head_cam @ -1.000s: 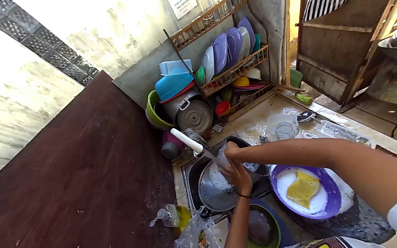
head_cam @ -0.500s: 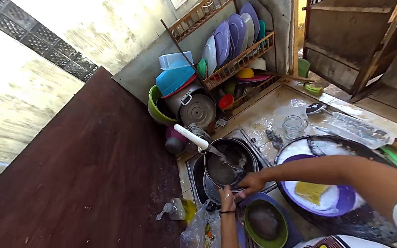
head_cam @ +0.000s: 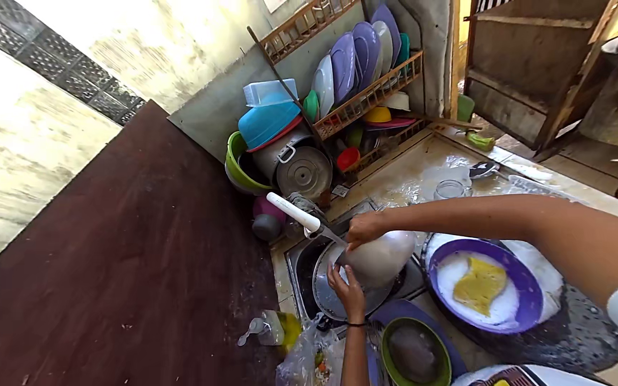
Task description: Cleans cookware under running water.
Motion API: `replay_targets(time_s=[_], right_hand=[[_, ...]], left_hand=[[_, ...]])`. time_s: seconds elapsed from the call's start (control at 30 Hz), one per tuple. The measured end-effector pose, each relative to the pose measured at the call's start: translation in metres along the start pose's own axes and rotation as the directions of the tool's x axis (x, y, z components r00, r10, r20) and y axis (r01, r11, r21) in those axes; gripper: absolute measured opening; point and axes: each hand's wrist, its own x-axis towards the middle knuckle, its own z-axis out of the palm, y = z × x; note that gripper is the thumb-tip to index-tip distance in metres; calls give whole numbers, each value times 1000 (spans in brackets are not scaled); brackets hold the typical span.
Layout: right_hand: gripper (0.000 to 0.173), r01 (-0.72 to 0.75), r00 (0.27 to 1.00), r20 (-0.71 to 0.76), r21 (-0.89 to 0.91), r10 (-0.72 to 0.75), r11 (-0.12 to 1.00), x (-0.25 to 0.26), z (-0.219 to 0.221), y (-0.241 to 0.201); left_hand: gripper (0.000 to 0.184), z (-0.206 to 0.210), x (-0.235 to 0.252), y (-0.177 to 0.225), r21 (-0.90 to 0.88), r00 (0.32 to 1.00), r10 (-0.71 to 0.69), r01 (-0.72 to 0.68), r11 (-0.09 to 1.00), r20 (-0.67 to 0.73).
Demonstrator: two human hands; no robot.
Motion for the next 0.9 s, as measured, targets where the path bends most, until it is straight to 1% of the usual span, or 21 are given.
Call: replay_targets(time_s=[0.03, 0.13, 0.17, 0.2, 0.23, 0.27, 0.3, 0.33, 0.37, 0.4, 0.47, 0.5, 0.53, 0.57, 0.6, 0.63, 0.7, 0.77, 0.83, 0.9], right_hand=[[51, -17, 999, 43, -34, 19, 999, 5, -4, -7], [54, -63, 987, 135, -147, 83, 987, 14, -16, -25], [54, -59, 986, 144, -168, 83, 984, 17, -20, -29], [53, -42, 986, 150, -176, 68, 984, 18, -22, -32], [51, -24, 986, 158, -172, 52, 985, 19, -23, -36], [48, -11, 986, 161, -160, 37, 987, 21, -22, -39], [46, 9, 989, 146, -150, 13, 989, 23, -21, -42], [44, 23, 992, 123, -139, -6, 990, 26, -21, -43], [42, 39, 996, 81, -106, -30, 994, 28, -22, -44], [42, 50, 999, 24, -54, -49, 997, 30, -23, -45], [40, 84, 985, -158, 88, -69, 993, 36, -17, -41], [39, 26, 982, -189, 174, 8, 984, 36, -18, -46], [37, -68, 976, -184, 252, 117, 965, 34, -23, -54], [34, -185, 960, -146, 318, 240, 930, 32, -29, -62], [30, -316, 930, -67, 356, 361, 879, 32, -37, -69], [26, -423, 895, 27, 368, 445, 828, 34, -43, -74], [22, -556, 829, 191, 364, 525, 747, 37, -55, -83], [21, -611, 788, 257, 437, 560, 660, 34, -62, -92], [17, -607, 765, 257, 592, 590, 530, 33, -62, -96], [9, -569, 754, 232, 699, 615, 433, 35, -59, -97]], left_hand=[[53, 6, 1, -1, 10, 998, 47, -47, 999, -29], [60, 20, 1, -4, -55, 980, 117, -127, 990, -158], [65, 21, 3, -1, -76, 973, 133, -150, 986, -190], [65, 21, 5, 4, -81, 967, 155, -174, 981, -204], [56, 20, 7, 7, -82, 960, 173, -195, 977, -220], [38, 19, 12, 10, -85, 949, 187, -214, 973, -255], [24, 19, 17, 10, -108, 940, 192, -230, 967, -282], [20, 15, 20, 9, -159, 940, 176, -229, 960, -291], [22, 11, 24, 8, -228, 941, 146, -221, 948, -305], [31, 7, 28, 7, -279, 946, 112, -201, 939, -305], [43, -4, 31, 2, -348, 965, 34, -127, 929, -260], [44, -9, 30, -2, -366, 971, -17, -74, 928, -238], [44, -14, 30, -5, -382, 971, -81, -11, 924, -223], [41, -18, 29, -10, -402, 964, -154, 56, 914, -216], [38, -22, 29, -15, -432, 950, -231, 122, 894, -209], [37, -25, 29, -20, -470, 931, -299, 172, 866, -208], [45, -28, 28, -32, -550, 891, -401, 229, 803, -214], [53, -29, 26, -42, -640, 859, -468, 242, 729, -208], [62, -28, 26, -49, -692, 832, -526, 275, 667, -176], [71, -27, 26, -53, -692, 814, -574, 363, 624, -91]])
